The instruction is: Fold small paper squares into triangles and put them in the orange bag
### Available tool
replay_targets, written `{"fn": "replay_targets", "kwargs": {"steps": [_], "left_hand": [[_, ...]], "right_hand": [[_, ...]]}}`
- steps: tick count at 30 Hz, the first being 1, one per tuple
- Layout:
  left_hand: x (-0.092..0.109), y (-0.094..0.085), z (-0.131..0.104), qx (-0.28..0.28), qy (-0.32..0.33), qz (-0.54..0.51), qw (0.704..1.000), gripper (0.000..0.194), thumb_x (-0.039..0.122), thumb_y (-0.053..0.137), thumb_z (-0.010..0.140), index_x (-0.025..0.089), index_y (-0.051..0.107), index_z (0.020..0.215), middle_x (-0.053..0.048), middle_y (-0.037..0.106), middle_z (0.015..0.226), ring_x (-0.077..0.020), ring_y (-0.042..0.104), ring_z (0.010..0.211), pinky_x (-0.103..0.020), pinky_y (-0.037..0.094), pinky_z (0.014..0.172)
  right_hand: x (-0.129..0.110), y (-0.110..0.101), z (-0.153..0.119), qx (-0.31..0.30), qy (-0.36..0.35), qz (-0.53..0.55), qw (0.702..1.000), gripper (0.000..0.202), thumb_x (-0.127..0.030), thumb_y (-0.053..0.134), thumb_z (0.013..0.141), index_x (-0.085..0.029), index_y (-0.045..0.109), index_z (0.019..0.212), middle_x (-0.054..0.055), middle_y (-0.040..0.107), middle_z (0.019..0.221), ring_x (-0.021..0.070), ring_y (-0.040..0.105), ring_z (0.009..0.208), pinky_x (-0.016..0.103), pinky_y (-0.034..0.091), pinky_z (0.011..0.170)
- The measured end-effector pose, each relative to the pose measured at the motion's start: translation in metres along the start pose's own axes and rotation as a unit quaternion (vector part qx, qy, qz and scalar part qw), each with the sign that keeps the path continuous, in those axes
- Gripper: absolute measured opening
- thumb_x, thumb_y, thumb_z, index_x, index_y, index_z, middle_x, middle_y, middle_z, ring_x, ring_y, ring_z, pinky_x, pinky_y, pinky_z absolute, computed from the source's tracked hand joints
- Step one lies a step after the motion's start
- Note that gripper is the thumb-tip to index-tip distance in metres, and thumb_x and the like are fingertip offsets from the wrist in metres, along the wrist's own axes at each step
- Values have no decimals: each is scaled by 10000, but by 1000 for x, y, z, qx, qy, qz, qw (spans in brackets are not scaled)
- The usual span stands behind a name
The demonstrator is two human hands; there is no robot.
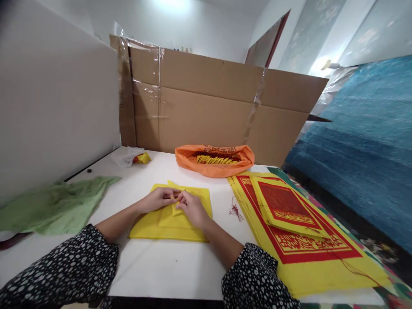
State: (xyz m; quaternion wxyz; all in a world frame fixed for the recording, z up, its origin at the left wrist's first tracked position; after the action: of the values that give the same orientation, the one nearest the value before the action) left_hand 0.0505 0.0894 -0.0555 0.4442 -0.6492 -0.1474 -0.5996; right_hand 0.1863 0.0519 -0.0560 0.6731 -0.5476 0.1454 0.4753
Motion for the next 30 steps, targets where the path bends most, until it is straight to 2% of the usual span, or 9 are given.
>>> {"fn": "replay_targets", "kwargs": {"steps": [3,6,10,14,17,20,27,30], "left_hand": [[-14,3,4,23,-17,-43,999,336,430,760,670,166,562,606,-127,658,1204,-269,603,1140,-387,439,997],[-20,2,5,41,-25,-47,998,348,426,798,618,162,573,591,-132,674,1172,-283,614,1128,-403,454,988],[-17,0,4,35,-29,-37,998,337,398,792,629,165,555,576,-136,688,1143,-301,609,1140,-411,473,969],[-15,-1,4,34,-33,-23,999,325,389,776,645,168,549,575,-133,683,1162,-291,620,1124,-394,480,959],[-13,-1,4,36,-27,-18,999,319,385,767,659,171,548,569,-114,694,1145,-284,619,1124,-386,474,966],[-11,0,3,28,-28,-14,999,306,369,761,672,174,553,560,-94,724,1062,-284,611,1137,-377,469,970],[-14,-1,5,20,-45,-59,997,365,389,796,631,166,522,542,-131,644,1246,-311,577,1186,-427,436,1017],[-22,2,6,29,-61,-79,995,353,375,819,587,158,542,559,-140,617,1279,-322,580,1177,-440,426,1026]], "right_hand": [[-20,-1,-16,22,-71,-164,984,173,-147,575,874,-193,615,1036,92,637,1039,237,585,976,407,484,871],[-28,13,-39,-8,-122,-257,958,249,-142,530,907,-184,635,1129,138,624,1185,289,546,1132,478,446,969],[-18,32,-62,-21,-108,-251,962,451,-226,600,894,-156,536,1334,158,528,1378,311,445,1308,491,404,1066],[-8,42,-68,-33,-85,-244,965,516,-291,607,899,-148,496,1382,154,463,1435,310,389,1358,495,394,1091],[-7,43,-67,-38,-71,-236,969,509,-308,596,905,-123,509,1371,168,446,1437,328,370,1366,522,384,1094],[-6,43,-68,-27,-60,-225,972,523,-329,607,898,-154,503,1380,150,431,1449,332,355,1373,540,374,1098],[-4,47,-70,-22,-48,-218,975,549,-369,621,887,-201,494,1393,134,406,1470,344,344,1376,535,359,1104],[-5,35,-71,-40,-27,-226,973,611,-433,686,823,-274,505,1385,119,406,1474,389,356,1358,571,351,1081]]}}
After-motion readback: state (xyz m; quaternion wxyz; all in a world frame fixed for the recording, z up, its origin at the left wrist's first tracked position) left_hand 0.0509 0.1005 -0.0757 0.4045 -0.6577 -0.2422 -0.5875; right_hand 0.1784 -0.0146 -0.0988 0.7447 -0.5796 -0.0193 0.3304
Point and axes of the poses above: each hand's wrist, its own z-axis towards the middle knuckle, its own y-axis out of the palm, x = y × z, the point moved 6 cm from there along z, towards the middle knuckle
